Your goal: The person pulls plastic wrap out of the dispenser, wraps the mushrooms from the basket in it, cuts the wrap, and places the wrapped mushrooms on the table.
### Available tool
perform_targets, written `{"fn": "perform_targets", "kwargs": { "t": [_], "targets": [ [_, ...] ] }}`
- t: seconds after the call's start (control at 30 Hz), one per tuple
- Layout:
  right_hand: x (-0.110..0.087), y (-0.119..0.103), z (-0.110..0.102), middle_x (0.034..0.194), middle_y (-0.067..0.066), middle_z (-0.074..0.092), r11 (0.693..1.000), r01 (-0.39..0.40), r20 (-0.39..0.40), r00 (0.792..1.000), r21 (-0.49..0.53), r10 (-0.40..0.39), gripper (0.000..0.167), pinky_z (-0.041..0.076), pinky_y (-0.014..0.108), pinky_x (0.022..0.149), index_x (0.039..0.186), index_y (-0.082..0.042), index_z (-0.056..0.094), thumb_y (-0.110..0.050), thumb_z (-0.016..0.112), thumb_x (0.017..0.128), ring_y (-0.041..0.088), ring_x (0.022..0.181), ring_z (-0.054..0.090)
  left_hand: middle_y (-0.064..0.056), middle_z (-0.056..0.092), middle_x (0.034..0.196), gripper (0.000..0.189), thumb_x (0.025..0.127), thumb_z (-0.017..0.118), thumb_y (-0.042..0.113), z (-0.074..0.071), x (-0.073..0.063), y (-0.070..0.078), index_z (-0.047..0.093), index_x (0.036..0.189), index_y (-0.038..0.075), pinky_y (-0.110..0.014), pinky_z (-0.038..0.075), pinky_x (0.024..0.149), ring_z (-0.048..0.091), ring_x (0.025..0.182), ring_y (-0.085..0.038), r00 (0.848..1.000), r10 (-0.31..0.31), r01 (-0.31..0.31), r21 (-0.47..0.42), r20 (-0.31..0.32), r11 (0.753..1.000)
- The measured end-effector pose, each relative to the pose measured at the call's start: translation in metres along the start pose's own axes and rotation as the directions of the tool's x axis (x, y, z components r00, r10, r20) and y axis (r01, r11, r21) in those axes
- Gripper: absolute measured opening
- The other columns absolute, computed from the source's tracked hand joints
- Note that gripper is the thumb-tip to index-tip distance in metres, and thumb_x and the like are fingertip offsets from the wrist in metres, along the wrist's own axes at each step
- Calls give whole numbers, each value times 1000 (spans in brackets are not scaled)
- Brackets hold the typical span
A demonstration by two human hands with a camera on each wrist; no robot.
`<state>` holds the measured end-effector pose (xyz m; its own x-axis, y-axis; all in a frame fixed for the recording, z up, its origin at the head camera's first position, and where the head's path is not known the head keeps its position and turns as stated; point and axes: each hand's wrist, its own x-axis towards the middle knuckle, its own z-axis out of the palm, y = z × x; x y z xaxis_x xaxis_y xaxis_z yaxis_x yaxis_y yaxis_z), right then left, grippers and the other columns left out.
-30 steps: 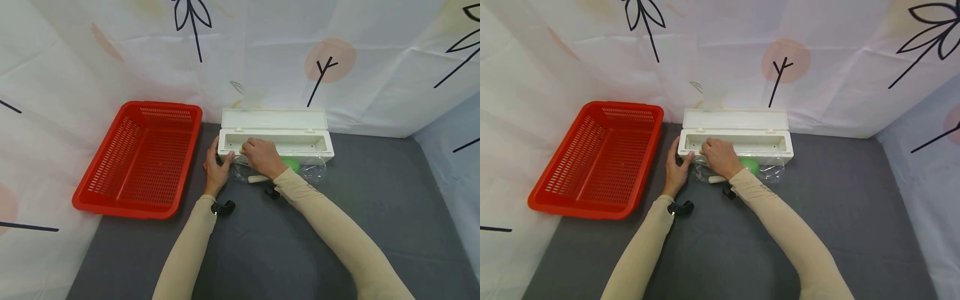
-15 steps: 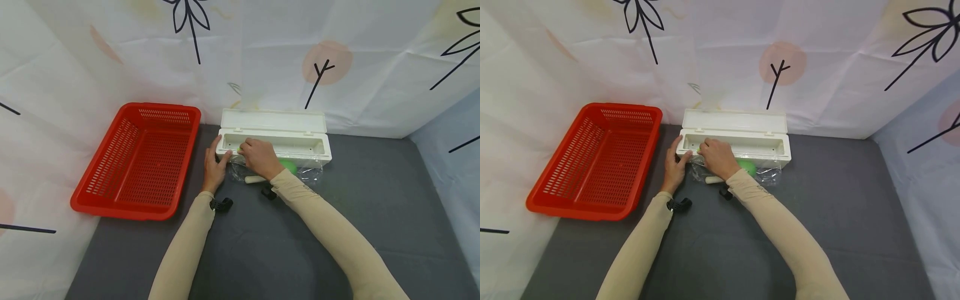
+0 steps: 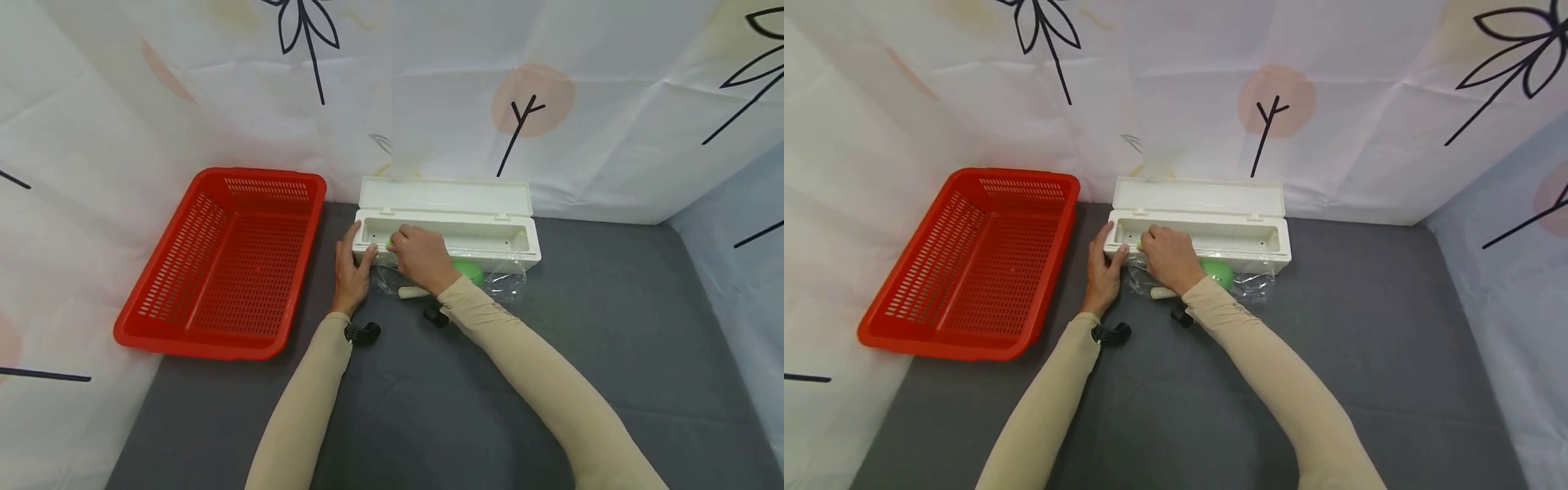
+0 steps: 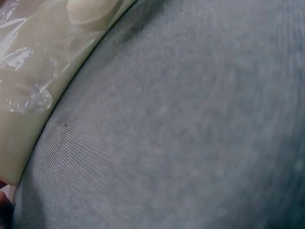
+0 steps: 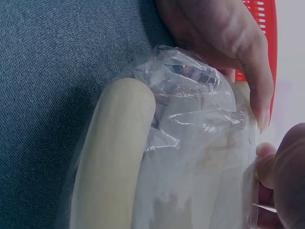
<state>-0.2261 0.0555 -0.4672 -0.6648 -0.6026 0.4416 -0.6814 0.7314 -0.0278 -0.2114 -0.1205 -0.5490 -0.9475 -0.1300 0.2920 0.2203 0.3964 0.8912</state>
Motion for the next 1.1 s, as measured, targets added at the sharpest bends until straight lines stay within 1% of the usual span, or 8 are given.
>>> {"fn": "perform_targets", "kwargs": {
  "t": [0.17, 0.3, 0.43, 0.63, 0.77, 0.83, 0.97, 1.1],
  "targets": [
    [-1, -1, 3, 86, 9, 65, 1000, -8, 3, 1000, 3, 8, 19, 55, 38, 59, 96, -6, 74, -23, 67, 100, 22, 71, 65, -21, 46, 124, 57, 103, 58, 34, -1, 0, -3, 39, 155, 20, -48, 39, 89, 47, 104, -35, 1000, 1, -1, 28, 1, 1000],
    [0, -1, 3, 87, 8, 66, 1000, -13, 5, 1000, 7, 13, 19, 55, 38, 61, 96, -6, 74, -23, 67, 99, 23, 71, 66, -20, 46, 130, 58, 102, 54, 40, -1, 0, -3, 37, 155, 23, -52, 40, 89, 49, 107, -35, 1000, -24, 23, 64, 7, 998],
    [0, 0, 3, 86, 8, 67, 1000, 2, -5, 1000, 0, -2, 19, 55, 38, 62, 95, -6, 75, -23, 68, 99, 22, 70, 66, -19, 45, 133, 59, 101, 51, 44, -1, 0, -1, 36, 155, 24, -51, 41, 86, 50, 108, -35, 999, -40, 40, 78, 7, 996],
    [-2, 4, 5, 86, 8, 67, 1000, 12, -24, 1000, -22, -12, 18, 56, 38, 62, 93, -6, 74, -22, 68, 99, 22, 69, 66, -19, 45, 134, 59, 102, 51, 43, 1, 1, -1, 36, 155, 23, -52, 40, 88, 49, 108, -35, 1000, -18, 18, 81, -3, 997],
    [-4, 8, 4, 86, 9, 68, 999, 33, -22, 999, -24, -34, 19, 56, 37, 62, 94, -5, 75, -21, 66, 100, 22, 69, 66, -19, 45, 134, 59, 101, 50, 44, 1, 2, 0, 36, 155, 23, -52, 41, 88, 50, 108, -35, 1000, -21, 21, 86, -3, 996],
    [-9, 14, 1, 85, 8, 67, 999, 41, -28, 999, -21, -42, 18, 55, 37, 61, 92, -5, 74, -20, 66, 100, 22, 68, 65, -19, 46, 134, 60, 101, 51, 46, 1, 2, 0, 36, 155, 24, -53, 41, 88, 50, 109, -35, 1000, -24, 24, 88, -3, 996],
    [-27, 32, -12, 83, 7, 67, 1000, 21, -59, 998, -4, -21, 14, 55, 38, 59, 86, -5, 72, -15, 70, 96, 23, 67, 66, -17, 47, 133, 61, 99, 51, 47, 3, 3, 2, 37, 154, 26, -54, 41, 87, 51, 109, -35, 999, -31, 33, 85, -22, 996],
    [-42, 47, -22, 84, 8, 68, 1000, 26, -45, 999, 11, -26, 13, 56, 38, 60, 86, -5, 72, -14, 70, 95, 23, 67, 66, -16, 47, 133, 62, 98, 50, 49, 5, 2, 1, 37, 154, 27, -54, 40, 85, 51, 108, -35, 999, -42, 44, 82, -25, 996]
  ]
}}
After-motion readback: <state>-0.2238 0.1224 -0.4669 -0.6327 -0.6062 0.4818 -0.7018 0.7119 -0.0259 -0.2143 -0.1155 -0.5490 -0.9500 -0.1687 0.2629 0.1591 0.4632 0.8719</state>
